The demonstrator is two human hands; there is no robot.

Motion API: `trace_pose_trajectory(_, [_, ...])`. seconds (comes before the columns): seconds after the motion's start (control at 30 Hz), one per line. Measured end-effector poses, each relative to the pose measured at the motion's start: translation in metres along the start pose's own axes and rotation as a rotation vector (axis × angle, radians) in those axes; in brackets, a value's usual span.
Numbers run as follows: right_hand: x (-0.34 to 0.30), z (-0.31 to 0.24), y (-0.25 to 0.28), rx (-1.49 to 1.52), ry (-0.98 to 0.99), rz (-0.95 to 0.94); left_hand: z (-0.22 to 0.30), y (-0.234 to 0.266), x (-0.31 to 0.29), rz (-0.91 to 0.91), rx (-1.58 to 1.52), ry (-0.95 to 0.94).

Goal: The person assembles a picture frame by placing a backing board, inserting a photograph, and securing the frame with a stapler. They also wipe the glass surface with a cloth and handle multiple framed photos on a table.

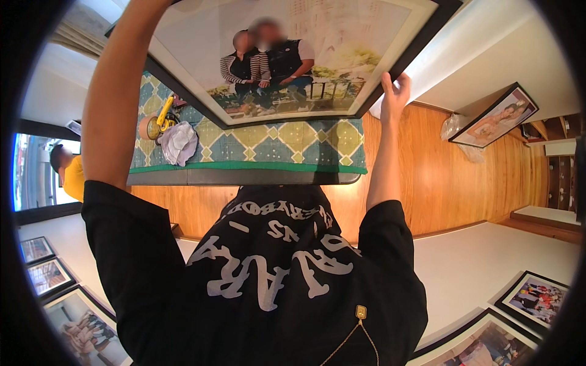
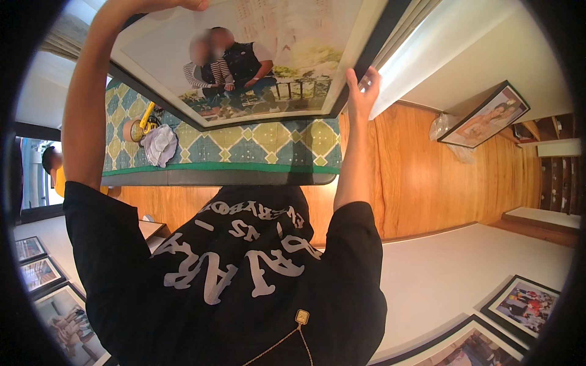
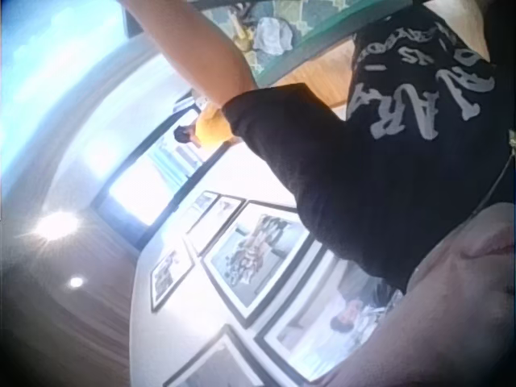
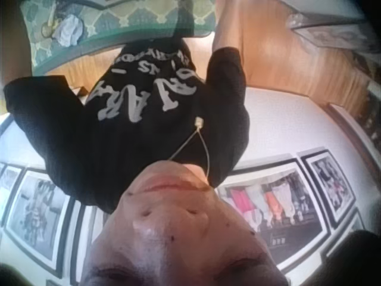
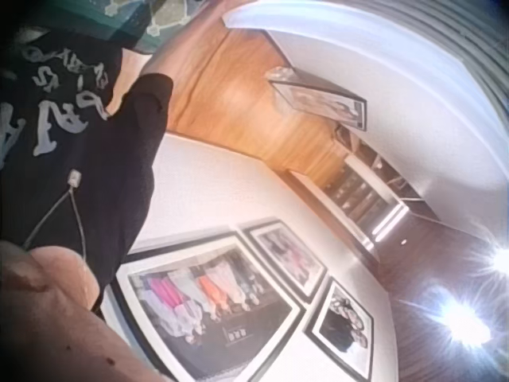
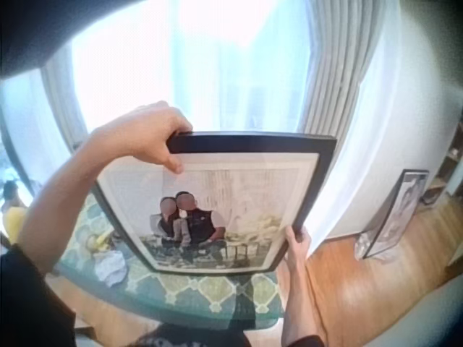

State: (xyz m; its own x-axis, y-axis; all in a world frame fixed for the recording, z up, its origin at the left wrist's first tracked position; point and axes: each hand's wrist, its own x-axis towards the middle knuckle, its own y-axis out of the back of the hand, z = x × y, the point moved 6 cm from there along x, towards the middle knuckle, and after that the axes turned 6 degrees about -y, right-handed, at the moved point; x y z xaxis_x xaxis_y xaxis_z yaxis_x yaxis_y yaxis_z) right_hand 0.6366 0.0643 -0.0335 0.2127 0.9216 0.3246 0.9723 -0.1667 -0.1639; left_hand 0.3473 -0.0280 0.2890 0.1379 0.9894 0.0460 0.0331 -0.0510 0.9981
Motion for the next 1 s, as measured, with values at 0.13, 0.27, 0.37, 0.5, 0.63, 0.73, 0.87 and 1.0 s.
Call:
trace_pose_trajectory(0.13, [-0.075,0.021,0.029,-0.348,-0.125,0.066,-0.014,-0.013,-0.010,0.046,-0.307,-0.271])
trace_pose_trajectory(0.27, [-0.204,0.098,-0.021,-0.448,-0.768,-1.535,-0.013,-0.017,-0.002,0.080,-0.258,-0.260])
trace_pose_trajectory(0.37, [-0.195,0.076,-0.044,-0.475,-1.018,-1.789,-0.015,-0.017,0.000,0.078,-0.236,-0.257])
trace_pose_trajectory(0.5, [-0.158,0.094,-0.054,-0.431,-1.021,-1.693,-0.011,-0.013,-0.007,0.039,-0.256,-0.224])
trace_pose_trajectory(0.63, [-0.157,0.103,-0.060,-0.438,-1.080,-1.719,-0.011,-0.013,-0.003,0.046,-0.228,-0.224])
trace_pose_trajectory(0.73, [-0.143,0.118,-0.069,-0.741,-0.869,-1.578,-0.010,-0.014,-0.004,0.054,-0.225,-0.216])
trace_pose_trajectory(0.87, [-0.157,0.102,-0.075,-0.618,-0.912,-1.704,-0.021,-0.019,0.001,0.115,-0.227,-0.122])
trace_pose_trajectory(1.0, [-0.176,0.101,-0.072,-0.463,-1.062,-1.812,-0.016,-0.019,0.011,0.081,-0.183,-0.200])
